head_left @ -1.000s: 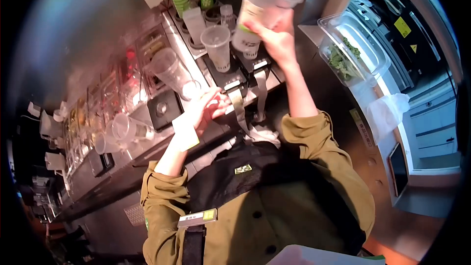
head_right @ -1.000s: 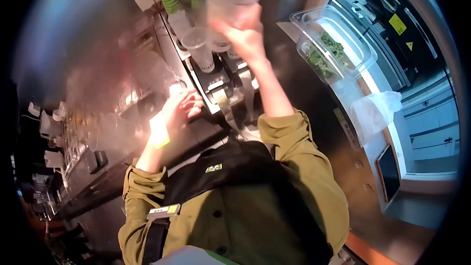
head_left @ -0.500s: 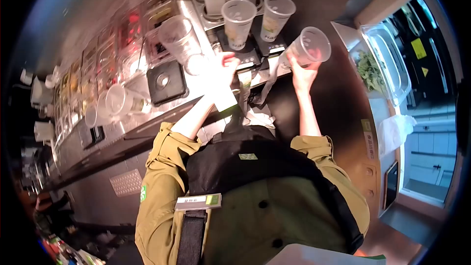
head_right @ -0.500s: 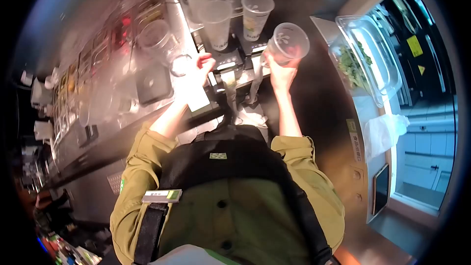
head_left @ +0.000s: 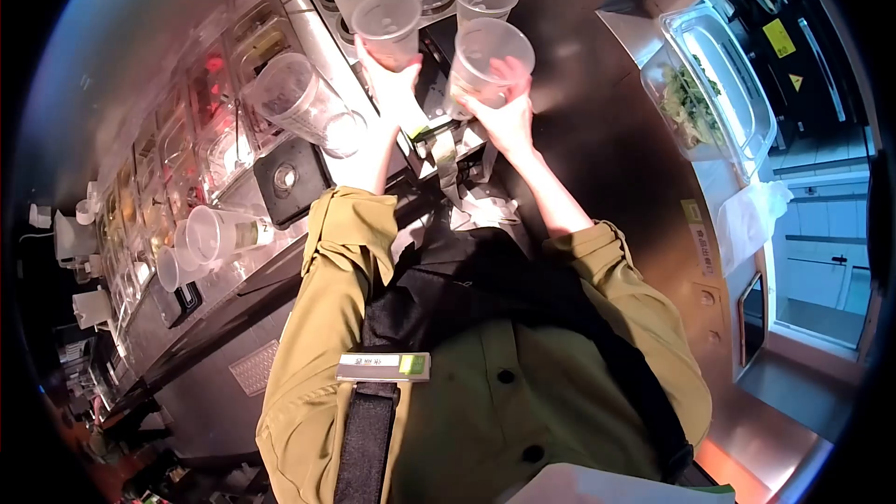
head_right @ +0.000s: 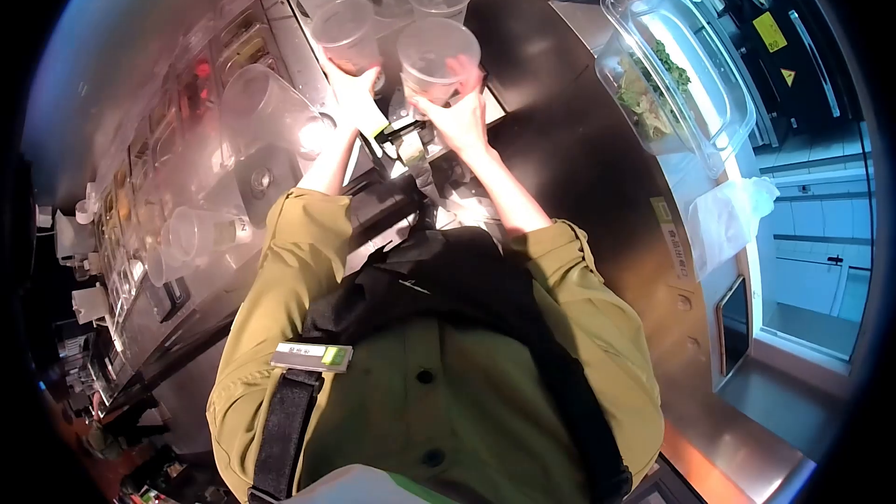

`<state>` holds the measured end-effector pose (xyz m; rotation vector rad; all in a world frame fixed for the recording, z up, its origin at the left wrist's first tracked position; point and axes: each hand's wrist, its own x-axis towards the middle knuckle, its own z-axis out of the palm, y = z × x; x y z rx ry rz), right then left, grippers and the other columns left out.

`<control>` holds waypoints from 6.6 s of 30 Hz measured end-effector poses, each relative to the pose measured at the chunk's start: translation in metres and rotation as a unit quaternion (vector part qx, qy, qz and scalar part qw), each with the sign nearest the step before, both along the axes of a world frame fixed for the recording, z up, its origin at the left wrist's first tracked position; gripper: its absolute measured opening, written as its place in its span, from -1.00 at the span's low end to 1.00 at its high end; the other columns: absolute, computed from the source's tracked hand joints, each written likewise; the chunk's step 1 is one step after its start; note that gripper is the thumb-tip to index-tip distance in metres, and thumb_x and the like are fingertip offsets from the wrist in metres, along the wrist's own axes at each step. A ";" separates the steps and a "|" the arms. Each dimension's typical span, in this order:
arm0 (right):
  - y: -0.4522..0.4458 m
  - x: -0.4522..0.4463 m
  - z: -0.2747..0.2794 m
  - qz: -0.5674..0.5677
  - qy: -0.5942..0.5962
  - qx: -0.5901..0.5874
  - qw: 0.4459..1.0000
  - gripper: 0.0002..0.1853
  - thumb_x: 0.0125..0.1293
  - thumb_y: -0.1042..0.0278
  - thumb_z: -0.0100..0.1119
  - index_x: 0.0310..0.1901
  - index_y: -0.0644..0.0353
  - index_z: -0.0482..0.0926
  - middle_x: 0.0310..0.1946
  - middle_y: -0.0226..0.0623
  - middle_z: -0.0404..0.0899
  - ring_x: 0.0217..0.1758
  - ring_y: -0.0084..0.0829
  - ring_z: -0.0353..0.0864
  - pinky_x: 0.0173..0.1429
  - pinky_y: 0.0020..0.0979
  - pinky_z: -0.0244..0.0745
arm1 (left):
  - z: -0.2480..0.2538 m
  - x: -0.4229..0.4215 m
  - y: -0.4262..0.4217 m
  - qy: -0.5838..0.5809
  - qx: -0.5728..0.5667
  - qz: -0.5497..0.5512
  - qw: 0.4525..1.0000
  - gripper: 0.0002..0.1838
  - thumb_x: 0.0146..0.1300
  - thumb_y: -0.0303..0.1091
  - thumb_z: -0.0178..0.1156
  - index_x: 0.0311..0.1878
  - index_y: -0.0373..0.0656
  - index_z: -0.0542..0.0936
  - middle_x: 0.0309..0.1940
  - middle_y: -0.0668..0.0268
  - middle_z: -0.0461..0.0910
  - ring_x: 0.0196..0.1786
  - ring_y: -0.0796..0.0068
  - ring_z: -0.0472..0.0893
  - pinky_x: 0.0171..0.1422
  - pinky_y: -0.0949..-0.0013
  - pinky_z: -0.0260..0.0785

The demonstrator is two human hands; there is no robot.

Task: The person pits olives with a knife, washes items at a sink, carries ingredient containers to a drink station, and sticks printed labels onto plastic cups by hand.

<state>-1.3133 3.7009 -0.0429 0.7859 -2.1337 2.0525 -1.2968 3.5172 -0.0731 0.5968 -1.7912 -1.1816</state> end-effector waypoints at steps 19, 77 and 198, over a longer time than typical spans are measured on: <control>0.000 0.034 -0.105 0.001 0.282 0.205 0.937 -0.86 0.00 0.44 0.23 -0.35 0.11 0.55 -0.47 -0.35 0.39 -0.41 -0.33 0.40 -0.30 -0.38 0.29 | 0.151 0.168 0.060 -0.037 0.034 -0.164 0.985 -0.59 0.08 -0.48 0.08 0.06 -0.25 0.40 -0.14 0.24 0.47 -0.10 0.45 0.47 0.00 0.38 0.34; -0.017 0.065 0.135 0.205 -0.106 -0.331 0.915 -0.62 0.05 0.74 0.12 -0.08 0.30 0.30 -0.26 -0.37 0.35 -0.18 -0.59 0.39 -0.06 -0.58 0.33 | 0.327 0.194 -0.007 0.075 0.338 -0.193 0.918 -0.35 0.14 -0.12 0.18 0.21 -0.19 0.15 -0.10 0.04 0.38 -0.06 0.17 0.48 0.08 0.28 0.38; -0.435 0.586 0.039 0.519 -0.601 0.319 0.517 -0.82 0.27 0.20 0.04 -0.25 0.10 0.50 -0.52 -0.57 0.45 -0.61 -0.74 0.27 -0.56 -0.67 0.13 | -0.065 0.878 -0.519 -0.062 -0.040 0.535 0.842 0.18 -0.29 -0.17 0.47 0.30 -0.39 -0.11 0.24 -0.11 0.05 0.26 -0.02 0.17 0.36 0.10 0.00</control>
